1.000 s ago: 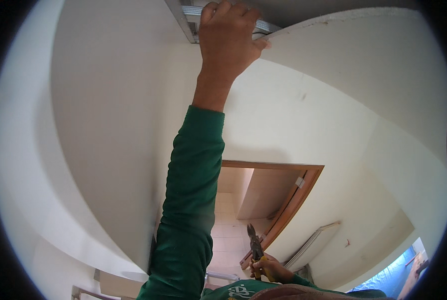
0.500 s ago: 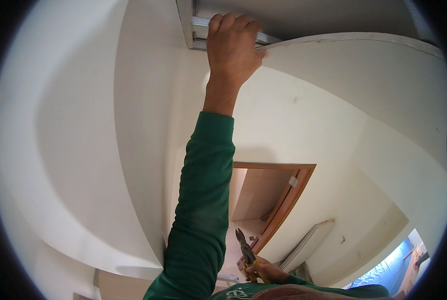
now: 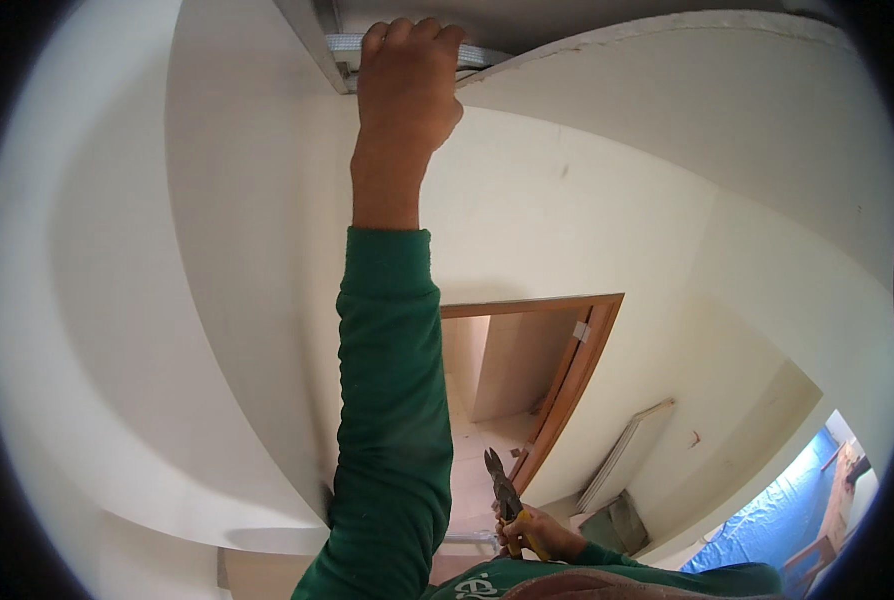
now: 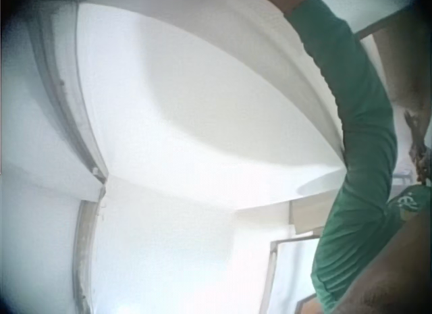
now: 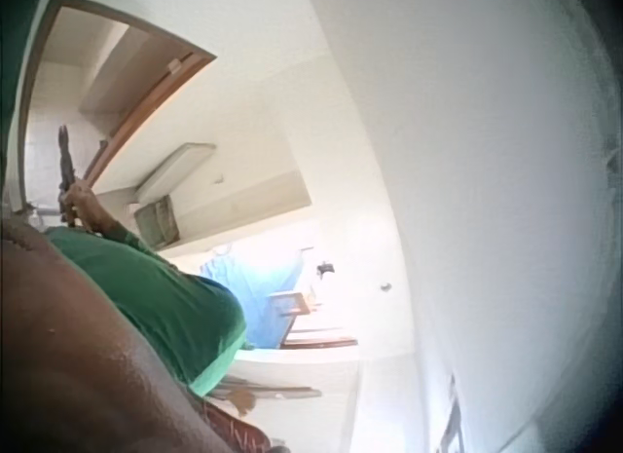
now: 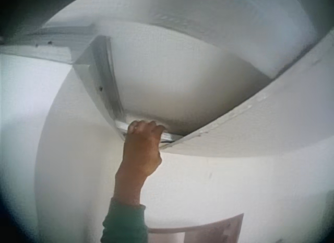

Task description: The person measures and marks a metal strip using a square and pencil, then cuts it with tin snips. The person then moves to a doorway and fits the cut strip into a ceiling channel.

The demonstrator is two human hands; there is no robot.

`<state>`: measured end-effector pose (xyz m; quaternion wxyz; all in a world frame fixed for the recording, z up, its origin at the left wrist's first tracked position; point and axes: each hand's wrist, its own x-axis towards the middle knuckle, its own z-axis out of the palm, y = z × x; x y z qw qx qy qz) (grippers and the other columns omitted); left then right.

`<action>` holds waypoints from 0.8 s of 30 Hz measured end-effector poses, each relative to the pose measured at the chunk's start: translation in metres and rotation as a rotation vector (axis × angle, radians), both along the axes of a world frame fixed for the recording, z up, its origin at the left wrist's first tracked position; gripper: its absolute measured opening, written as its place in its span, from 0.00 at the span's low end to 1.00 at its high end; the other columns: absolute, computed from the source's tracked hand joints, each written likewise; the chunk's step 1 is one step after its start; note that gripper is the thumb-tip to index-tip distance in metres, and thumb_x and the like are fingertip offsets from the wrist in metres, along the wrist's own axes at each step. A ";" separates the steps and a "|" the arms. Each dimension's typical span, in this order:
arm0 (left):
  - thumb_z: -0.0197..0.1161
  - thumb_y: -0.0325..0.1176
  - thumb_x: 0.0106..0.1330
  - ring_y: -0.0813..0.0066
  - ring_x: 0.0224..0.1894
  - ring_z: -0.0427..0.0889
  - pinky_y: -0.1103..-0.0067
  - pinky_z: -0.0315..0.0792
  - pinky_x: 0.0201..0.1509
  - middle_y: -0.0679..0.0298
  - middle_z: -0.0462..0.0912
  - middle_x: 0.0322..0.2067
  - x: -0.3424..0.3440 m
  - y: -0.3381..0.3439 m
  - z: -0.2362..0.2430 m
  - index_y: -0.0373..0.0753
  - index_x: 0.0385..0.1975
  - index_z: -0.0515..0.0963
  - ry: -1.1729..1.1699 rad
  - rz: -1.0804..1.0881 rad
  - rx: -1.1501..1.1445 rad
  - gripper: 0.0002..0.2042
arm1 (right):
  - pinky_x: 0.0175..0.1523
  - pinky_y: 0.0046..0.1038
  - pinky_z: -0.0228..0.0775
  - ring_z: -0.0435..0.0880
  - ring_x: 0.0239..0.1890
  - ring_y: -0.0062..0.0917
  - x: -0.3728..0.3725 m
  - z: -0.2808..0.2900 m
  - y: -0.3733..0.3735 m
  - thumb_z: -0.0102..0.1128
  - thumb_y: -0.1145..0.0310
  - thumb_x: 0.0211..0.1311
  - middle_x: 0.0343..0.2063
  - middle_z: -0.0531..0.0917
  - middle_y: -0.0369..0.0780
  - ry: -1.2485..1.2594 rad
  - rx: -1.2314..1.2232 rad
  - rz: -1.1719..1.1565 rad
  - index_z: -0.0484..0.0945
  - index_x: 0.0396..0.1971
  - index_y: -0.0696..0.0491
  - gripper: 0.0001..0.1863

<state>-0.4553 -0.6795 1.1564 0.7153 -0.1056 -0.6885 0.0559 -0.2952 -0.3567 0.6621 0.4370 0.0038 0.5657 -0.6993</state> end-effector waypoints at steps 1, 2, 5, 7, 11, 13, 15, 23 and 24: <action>0.75 0.20 0.54 0.57 0.62 0.83 0.58 0.66 0.78 0.61 0.88 0.56 0.005 0.000 0.004 0.45 0.62 0.84 -0.034 0.003 -0.012 0.31 | 0.61 0.41 0.80 0.82 0.48 0.31 0.003 0.006 -0.005 0.65 0.65 0.67 0.44 0.77 0.41 -0.010 -0.002 0.006 0.66 0.62 0.57 0.28; 0.72 0.19 0.54 0.57 0.62 0.83 0.57 0.66 0.78 0.61 0.88 0.56 0.009 0.000 0.010 0.45 0.62 0.84 -0.067 0.008 -0.025 0.31 | 0.61 0.41 0.80 0.82 0.48 0.31 0.003 0.005 -0.009 0.65 0.64 0.67 0.44 0.77 0.41 0.002 -0.014 0.027 0.67 0.62 0.56 0.28; 0.68 0.18 0.56 0.55 0.62 0.81 0.56 0.65 0.77 0.60 0.87 0.56 0.012 0.001 0.013 0.43 0.63 0.83 -0.069 0.013 -0.067 0.31 | 0.60 0.40 0.79 0.82 0.48 0.32 -0.003 -0.004 -0.015 0.65 0.63 0.68 0.45 0.77 0.41 0.024 -0.031 0.094 0.68 0.61 0.55 0.26; 0.66 0.19 0.57 0.55 0.63 0.81 0.55 0.65 0.77 0.59 0.86 0.57 0.014 0.001 0.010 0.42 0.65 0.82 -0.108 0.030 -0.081 0.31 | 0.60 0.40 0.79 0.82 0.48 0.32 -0.011 -0.005 -0.021 0.64 0.63 0.69 0.44 0.77 0.41 0.028 -0.027 0.152 0.69 0.61 0.55 0.25; 0.64 0.19 0.58 0.53 0.65 0.79 0.53 0.63 0.78 0.57 0.84 0.58 0.028 0.001 0.006 0.41 0.67 0.80 -0.186 0.057 -0.085 0.31 | 0.56 0.38 0.80 0.82 0.46 0.32 -0.019 -0.016 -0.038 0.64 0.63 0.69 0.44 0.77 0.42 0.035 -0.071 0.261 0.69 0.61 0.54 0.25; 0.63 0.20 0.60 0.52 0.65 0.79 0.51 0.64 0.78 0.56 0.85 0.59 0.033 -0.006 0.009 0.40 0.67 0.79 -0.136 0.085 -0.131 0.30 | 0.54 0.38 0.80 0.81 0.45 0.32 -0.022 -0.017 -0.040 0.64 0.63 0.69 0.44 0.78 0.42 0.019 -0.055 0.329 0.69 0.61 0.54 0.25; 0.63 0.20 0.61 0.49 0.65 0.80 0.49 0.65 0.76 0.55 0.85 0.60 0.034 -0.013 0.013 0.40 0.67 0.79 -0.093 0.124 -0.183 0.29 | 0.53 0.38 0.80 0.81 0.45 0.31 -0.028 -0.020 -0.045 0.64 0.62 0.68 0.44 0.78 0.42 0.014 -0.107 0.369 0.69 0.61 0.54 0.25; 0.75 0.30 0.60 0.47 0.63 0.85 0.50 0.70 0.74 0.48 0.88 0.60 0.079 -0.008 0.024 0.38 0.57 0.85 -0.336 -0.175 -0.110 0.23 | 0.50 0.33 0.81 0.85 0.46 0.29 -0.087 -0.060 -0.057 0.69 0.63 0.71 0.45 0.83 0.41 0.122 -0.162 0.506 0.72 0.61 0.53 0.24; 0.75 0.30 0.60 0.47 0.63 0.85 0.50 0.71 0.73 0.48 0.88 0.59 0.083 -0.007 0.026 0.38 0.57 0.85 -0.356 -0.211 -0.081 0.22 | 0.50 0.31 0.81 0.86 0.45 0.27 -0.096 -0.066 -0.055 0.69 0.62 0.73 0.45 0.85 0.41 0.158 -0.171 0.520 0.73 0.61 0.53 0.23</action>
